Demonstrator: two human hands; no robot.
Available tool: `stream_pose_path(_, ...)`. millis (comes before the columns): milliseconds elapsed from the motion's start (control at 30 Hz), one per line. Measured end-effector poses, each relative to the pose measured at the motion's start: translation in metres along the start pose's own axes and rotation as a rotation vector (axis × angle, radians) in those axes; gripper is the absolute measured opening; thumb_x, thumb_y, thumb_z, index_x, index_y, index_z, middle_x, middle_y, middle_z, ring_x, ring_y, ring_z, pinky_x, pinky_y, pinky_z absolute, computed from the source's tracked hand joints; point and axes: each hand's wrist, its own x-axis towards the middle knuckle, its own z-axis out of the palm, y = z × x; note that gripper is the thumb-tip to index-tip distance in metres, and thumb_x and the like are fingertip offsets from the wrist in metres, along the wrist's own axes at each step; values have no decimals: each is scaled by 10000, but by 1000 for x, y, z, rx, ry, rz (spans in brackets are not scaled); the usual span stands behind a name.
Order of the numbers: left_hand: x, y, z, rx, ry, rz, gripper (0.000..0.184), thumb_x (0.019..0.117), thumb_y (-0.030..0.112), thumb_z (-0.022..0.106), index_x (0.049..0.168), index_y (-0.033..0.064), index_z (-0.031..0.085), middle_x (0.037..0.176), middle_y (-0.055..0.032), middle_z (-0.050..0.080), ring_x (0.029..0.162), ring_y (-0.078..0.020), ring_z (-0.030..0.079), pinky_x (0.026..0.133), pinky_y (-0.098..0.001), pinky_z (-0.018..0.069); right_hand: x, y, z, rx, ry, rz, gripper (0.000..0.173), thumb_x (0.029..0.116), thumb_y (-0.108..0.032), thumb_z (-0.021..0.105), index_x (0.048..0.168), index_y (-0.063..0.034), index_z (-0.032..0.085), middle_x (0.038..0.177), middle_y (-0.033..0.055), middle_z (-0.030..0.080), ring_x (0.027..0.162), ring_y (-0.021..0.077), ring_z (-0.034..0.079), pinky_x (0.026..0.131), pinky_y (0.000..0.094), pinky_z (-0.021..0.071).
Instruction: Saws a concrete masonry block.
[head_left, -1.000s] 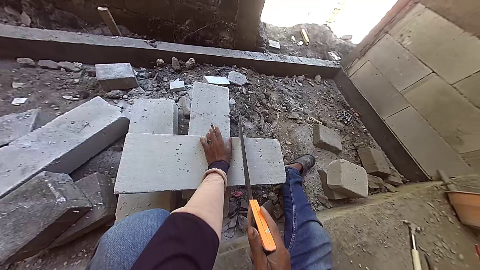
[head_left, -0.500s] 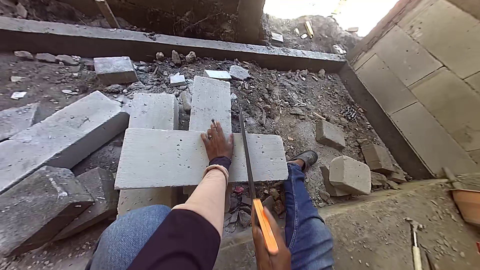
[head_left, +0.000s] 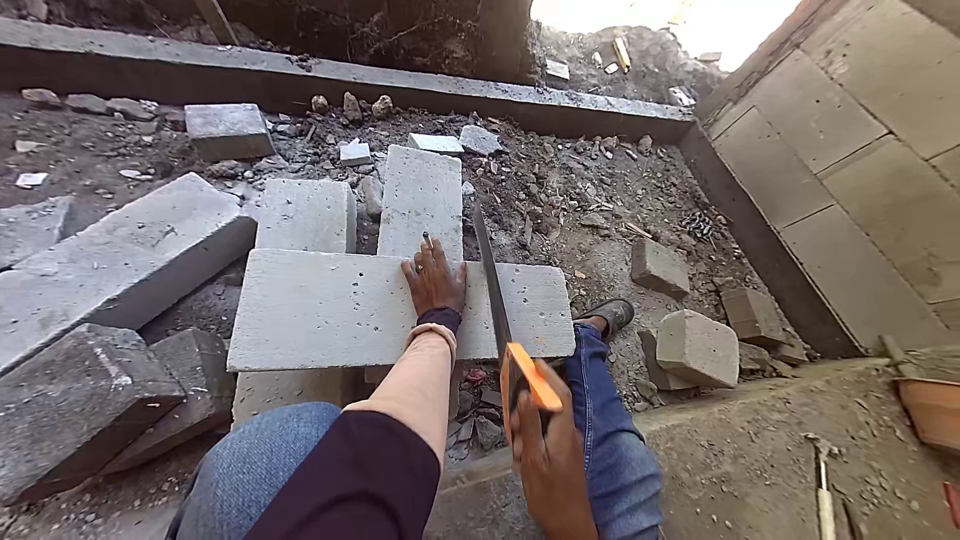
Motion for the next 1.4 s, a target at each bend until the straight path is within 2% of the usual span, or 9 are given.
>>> stream_pose_path(167,0,1,-4,-21,-15,-14,776,1027,568,462,1615,89,298,1585,-188,434,1454,-347,433,1235,-592,167,-90,7,-18,-28,47,-91,513,1060,-188,524,1450,124,405,1356,235,590,1021,124,681,850,320,602)
stream_pose_path(300,-2,1,-3,10,-6,-8,779,1025,582,451,1613,92,303,1567,-181,456,1437,-346,450,1227,-586,182,1,5,5,-62,92,-70,451,1057,-252,505,1446,-24,487,905,61,699,617,129,646,543,361,595)
stream_pose_path(400,0,0,-6,-18,0,4,775,1025,570,465,1612,89,306,1576,-195,442,1449,-352,438,1233,-593,182,71,-4,20,-36,37,2,454,1078,-379,480,1484,-178,452,722,38,634,534,184,609,510,416,568)
stream_pose_path(600,0,-1,-4,-22,10,8,793,1019,579,484,1611,80,308,1574,-192,448,1440,-349,448,1225,-592,182,-37,2,-3,-140,102,-60,497,1042,-242,557,1457,18,477,1051,102,723,712,110,691,617,347,622)
stream_pose_path(700,-2,-1,-4,-22,-5,-4,775,1026,561,471,1611,79,306,1571,-197,448,1448,-350,438,1235,-592,165,-86,9,-20,-86,78,-78,501,1043,-163,553,1431,129,430,1334,231,615,1048,131,686,881,326,600)
stream_pose_path(833,-2,-2,-3,-6,0,-5,772,1021,577,472,1608,98,320,1561,-179,467,1443,-340,448,1234,-583,173,0,6,5,-92,89,-68,449,1049,-246,532,1439,-26,495,966,65,708,652,122,661,578,356,608)
stream_pose_path(933,0,1,-5,-13,-2,-2,782,1021,581,475,1613,99,305,1570,-181,452,1444,-350,442,1236,-586,175,62,-2,28,-74,64,-11,461,1064,-374,524,1475,-177,462,794,33,674,608,165,647,594,414,593)
stream_pose_path(1200,-1,-3,-6,-44,10,1,790,1007,575,514,1609,101,321,1574,-186,447,1443,-327,451,1230,-579,188,-61,43,-20,-67,96,-73,492,1027,-193,592,1435,60,486,1304,154,660,875,97,714,731,314,632)
stream_pose_path(1400,4,-4,-17,-91,-59,-16,863,962,564,602,1625,113,283,1579,-184,443,1407,-333,490,1215,-608,197,-7,46,17,-18,161,-100,465,1016,-230,599,1409,10,527,1120,74,720,751,78,696,644,291,621)
